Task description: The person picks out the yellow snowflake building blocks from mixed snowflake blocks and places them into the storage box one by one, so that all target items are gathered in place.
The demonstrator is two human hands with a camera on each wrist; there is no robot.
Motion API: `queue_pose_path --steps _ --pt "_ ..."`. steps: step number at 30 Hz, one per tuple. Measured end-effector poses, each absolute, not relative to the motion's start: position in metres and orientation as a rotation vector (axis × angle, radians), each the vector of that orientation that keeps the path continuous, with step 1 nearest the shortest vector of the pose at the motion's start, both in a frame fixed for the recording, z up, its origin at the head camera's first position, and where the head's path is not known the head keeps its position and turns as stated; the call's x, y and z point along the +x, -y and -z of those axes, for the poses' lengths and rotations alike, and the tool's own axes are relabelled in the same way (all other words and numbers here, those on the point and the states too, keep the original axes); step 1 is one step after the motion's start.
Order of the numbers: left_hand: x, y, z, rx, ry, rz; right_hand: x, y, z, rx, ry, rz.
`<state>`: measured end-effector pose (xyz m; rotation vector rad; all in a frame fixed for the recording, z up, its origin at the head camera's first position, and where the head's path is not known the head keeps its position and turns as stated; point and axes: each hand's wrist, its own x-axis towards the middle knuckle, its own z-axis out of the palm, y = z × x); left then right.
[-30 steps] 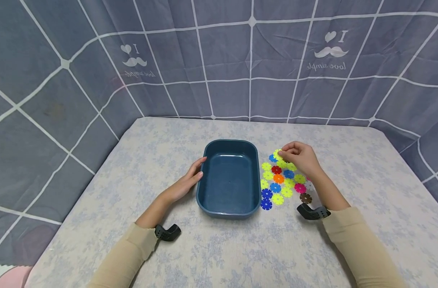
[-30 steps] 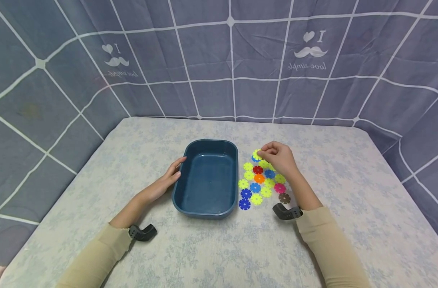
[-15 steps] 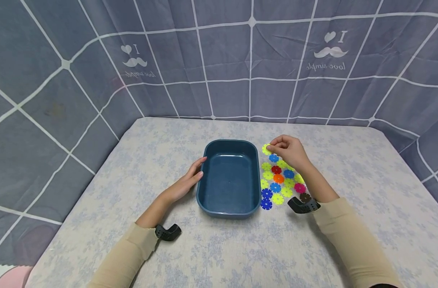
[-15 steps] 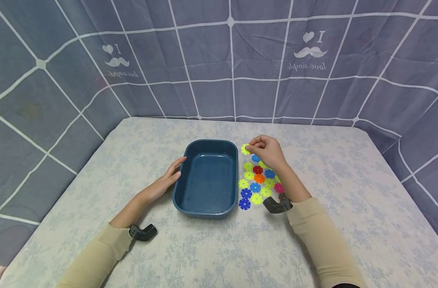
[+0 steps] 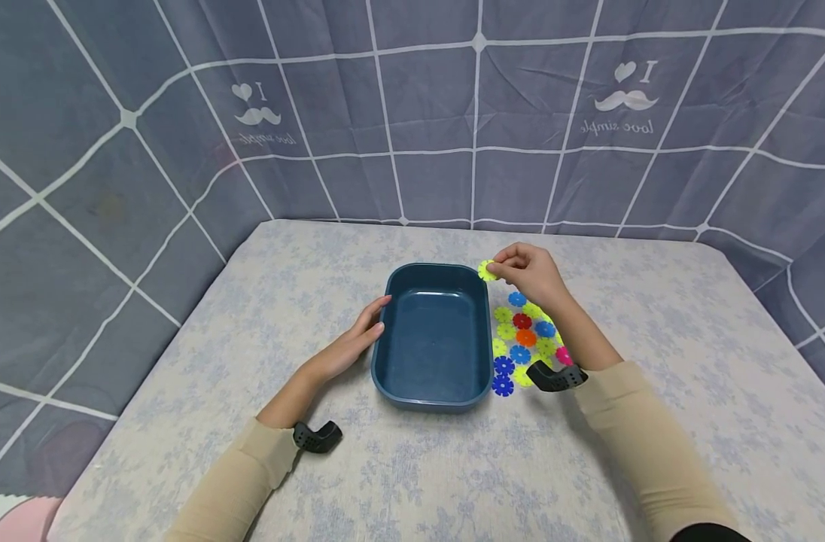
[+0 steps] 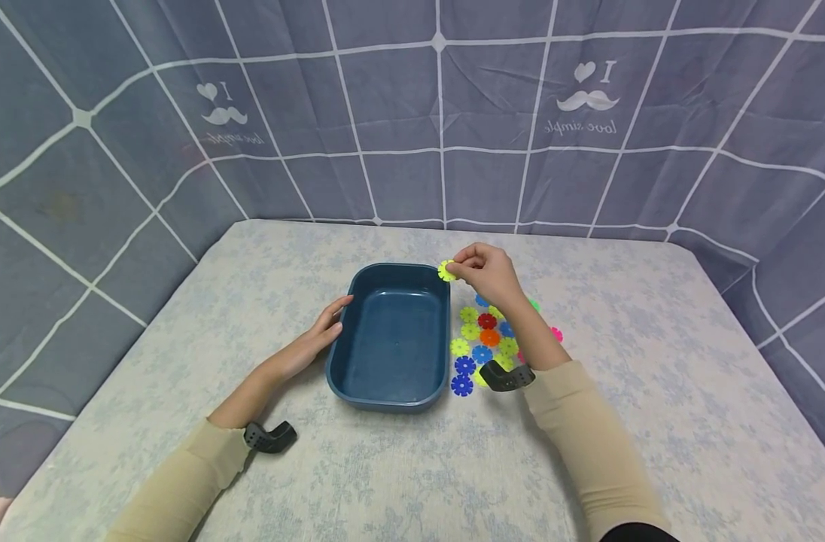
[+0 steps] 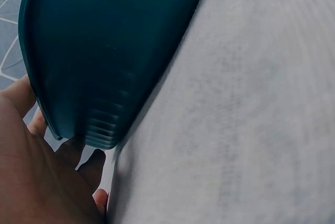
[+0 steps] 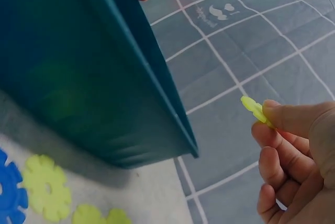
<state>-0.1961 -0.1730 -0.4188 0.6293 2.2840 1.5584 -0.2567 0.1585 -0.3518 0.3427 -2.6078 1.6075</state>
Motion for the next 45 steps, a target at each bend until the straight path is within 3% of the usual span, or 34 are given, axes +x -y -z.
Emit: queue_pose_path --steps 32,45 --pt "-0.198 0.174 0.417 0.640 -2.274 -1.563 -0.282 -0.112 0.317 0.489 2.616 -1.596" --pt "-0.198 0.175 0.419 0.642 -2.260 -1.586 -0.287 -0.090 0.326 0.515 2.733 -1.503"
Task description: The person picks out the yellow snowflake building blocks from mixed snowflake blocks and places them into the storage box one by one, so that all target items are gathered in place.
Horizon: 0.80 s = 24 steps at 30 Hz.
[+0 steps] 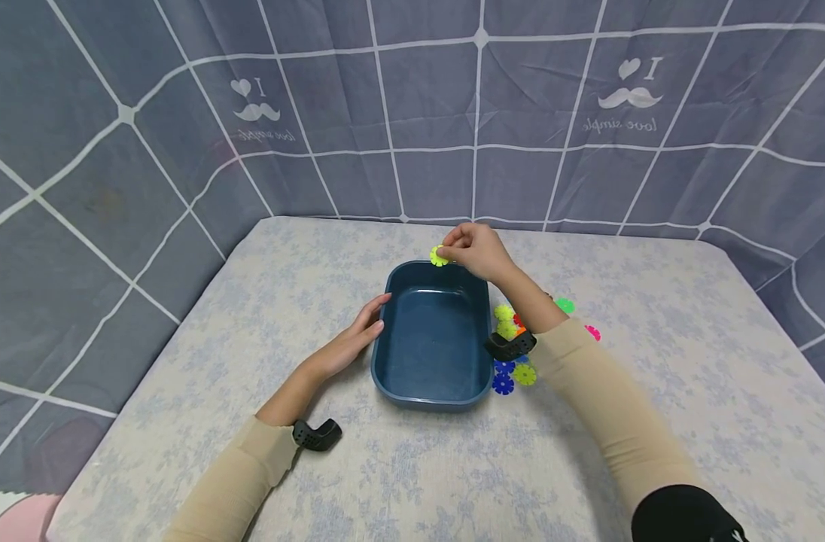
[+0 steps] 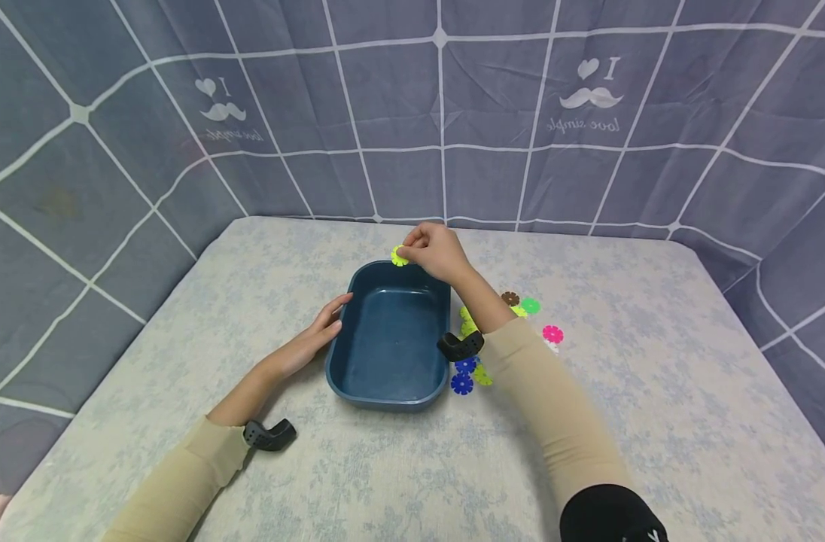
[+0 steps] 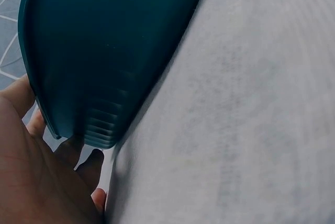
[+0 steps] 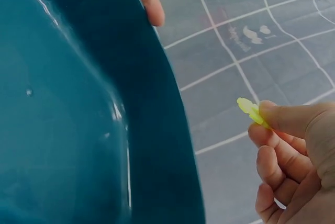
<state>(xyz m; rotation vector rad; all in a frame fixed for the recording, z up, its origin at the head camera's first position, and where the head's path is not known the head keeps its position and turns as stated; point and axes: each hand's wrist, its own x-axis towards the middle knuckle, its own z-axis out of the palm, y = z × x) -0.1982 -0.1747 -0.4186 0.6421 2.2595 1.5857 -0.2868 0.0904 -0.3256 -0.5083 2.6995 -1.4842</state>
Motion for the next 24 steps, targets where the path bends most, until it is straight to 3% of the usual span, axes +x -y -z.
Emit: queue_pose_path --steps 24 --pt "-0.199 0.174 0.417 0.623 -2.249 -1.588 -0.296 -0.055 0.353 -0.594 -2.733 1.239"
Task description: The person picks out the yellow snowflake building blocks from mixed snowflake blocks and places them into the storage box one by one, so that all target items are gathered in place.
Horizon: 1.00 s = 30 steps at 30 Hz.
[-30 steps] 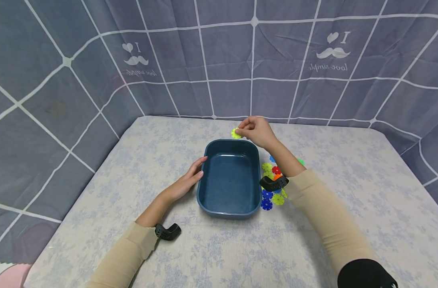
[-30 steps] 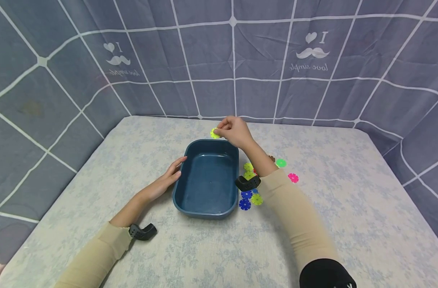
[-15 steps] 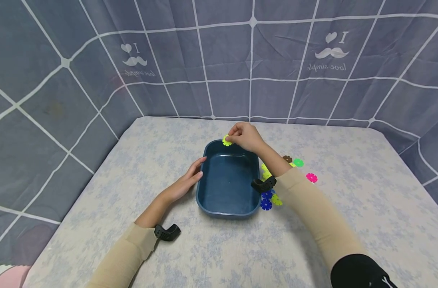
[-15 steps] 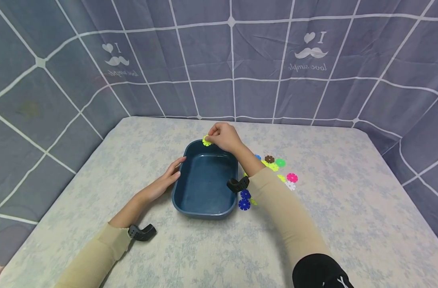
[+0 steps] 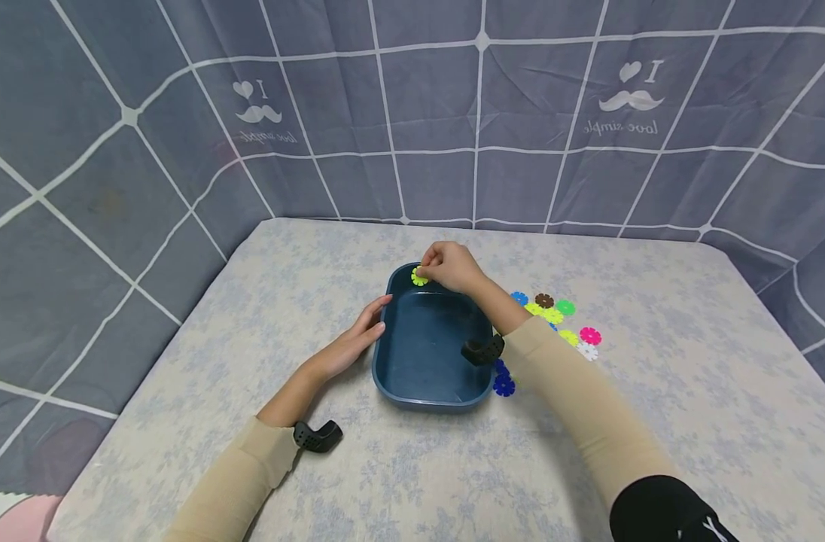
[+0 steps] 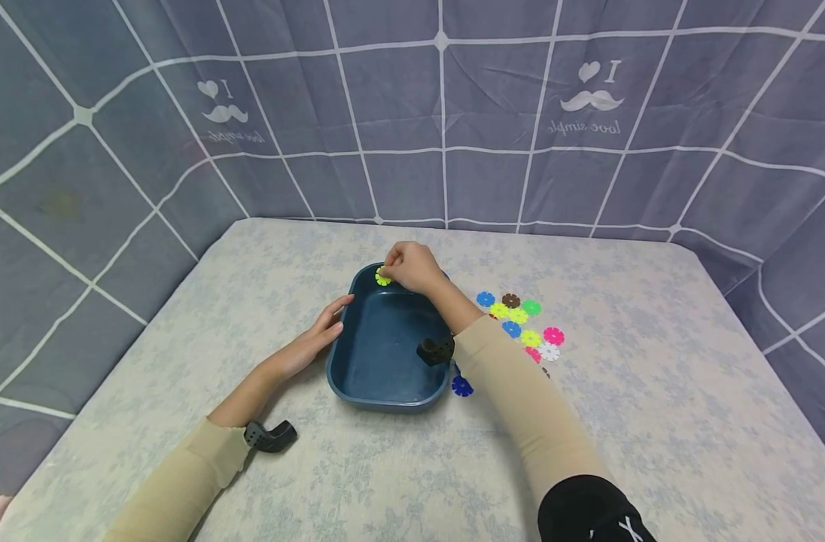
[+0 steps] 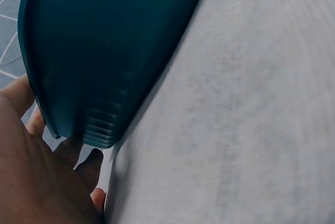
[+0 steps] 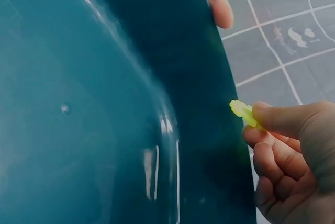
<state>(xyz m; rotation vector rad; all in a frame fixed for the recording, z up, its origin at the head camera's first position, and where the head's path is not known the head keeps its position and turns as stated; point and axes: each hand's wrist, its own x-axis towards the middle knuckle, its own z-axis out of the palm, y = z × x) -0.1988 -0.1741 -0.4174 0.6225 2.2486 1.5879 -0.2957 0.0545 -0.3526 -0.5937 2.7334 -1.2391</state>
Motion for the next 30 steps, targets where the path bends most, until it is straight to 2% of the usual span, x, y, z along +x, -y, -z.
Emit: queue_pose_path --steps 30 --pt "-0.197 0.175 0.421 0.648 -2.242 -1.593 -0.288 -0.030 0.383 -0.686 -2.777 1.019"
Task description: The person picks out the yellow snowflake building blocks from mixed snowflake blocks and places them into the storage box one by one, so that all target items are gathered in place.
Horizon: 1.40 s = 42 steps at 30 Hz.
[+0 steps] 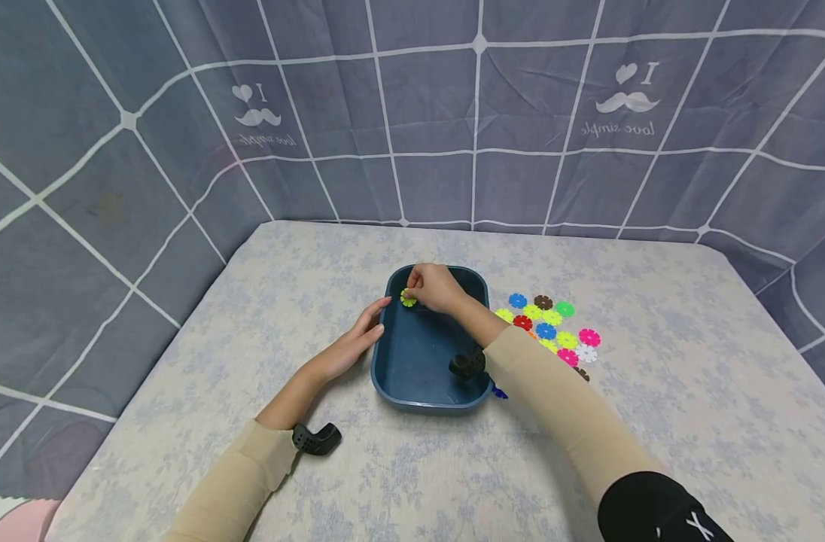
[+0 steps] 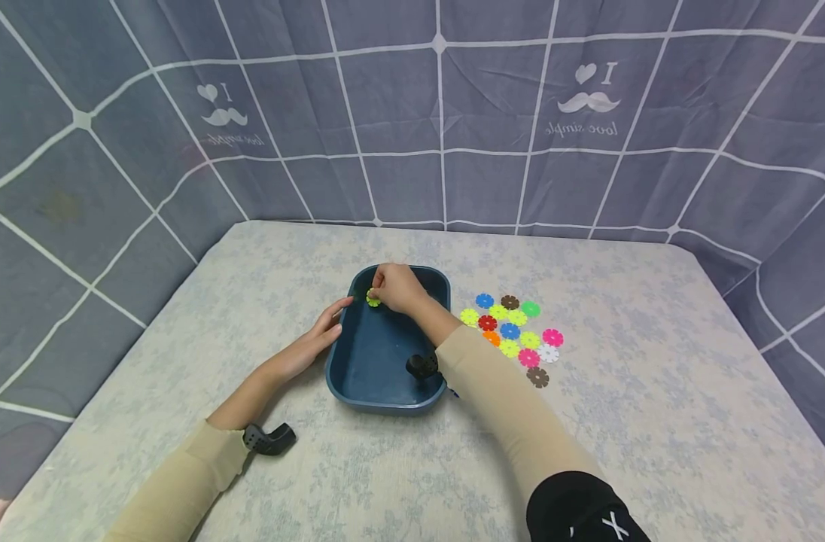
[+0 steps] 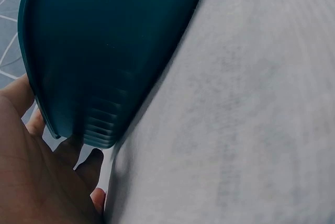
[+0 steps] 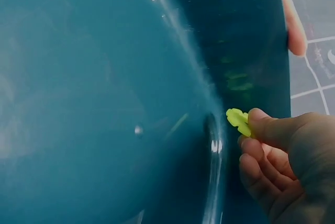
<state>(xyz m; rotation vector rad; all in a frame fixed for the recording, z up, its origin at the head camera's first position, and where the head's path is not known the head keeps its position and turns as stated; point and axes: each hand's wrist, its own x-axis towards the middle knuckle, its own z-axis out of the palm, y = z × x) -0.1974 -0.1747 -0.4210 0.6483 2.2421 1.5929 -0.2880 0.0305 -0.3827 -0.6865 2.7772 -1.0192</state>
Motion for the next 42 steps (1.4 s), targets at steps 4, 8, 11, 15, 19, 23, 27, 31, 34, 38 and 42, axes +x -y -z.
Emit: queue_pose_path --steps 4,8,11,15,19,23,27,31,34,38,42 --pt "-0.197 0.174 0.421 0.654 -2.243 -1.594 -0.288 -0.030 0.386 -0.676 -2.775 1.016" --pt "-0.197 0.173 0.421 0.663 -2.249 -1.590 -0.289 -0.031 0.390 -0.656 -2.801 0.970" --pt "-0.197 0.173 0.421 0.667 -2.248 -1.591 -0.289 -0.032 0.391 -0.645 -2.820 0.919" --pt "-0.197 0.173 0.422 0.661 -2.247 -1.593 -0.288 -0.031 0.391 -0.604 -2.847 0.843" --pt "-0.197 0.173 0.422 0.662 -2.244 -1.593 -0.288 -0.030 0.390 -0.536 -2.865 0.784" --pt "-0.197 0.174 0.422 0.668 -2.241 -1.594 -0.288 -0.028 0.391 -0.516 -2.866 0.753" --pt "-0.197 0.174 0.422 0.672 -2.241 -1.593 -0.288 -0.026 0.392 -0.525 -2.875 0.730" --pt "-0.197 0.175 0.422 0.663 -2.244 -1.598 -0.287 -0.022 0.392 -0.528 -2.874 0.709" --pt "-0.197 0.174 0.422 0.660 -2.242 -1.600 -0.287 -0.021 0.391 -0.520 -2.872 0.687" --pt "-0.198 0.173 0.422 0.663 -2.232 -1.594 -0.285 -0.022 0.391 -0.523 -2.870 0.664" --pt "-0.197 0.174 0.422 0.664 -2.228 -1.597 -0.285 -0.022 0.390 -0.550 -2.867 0.666"
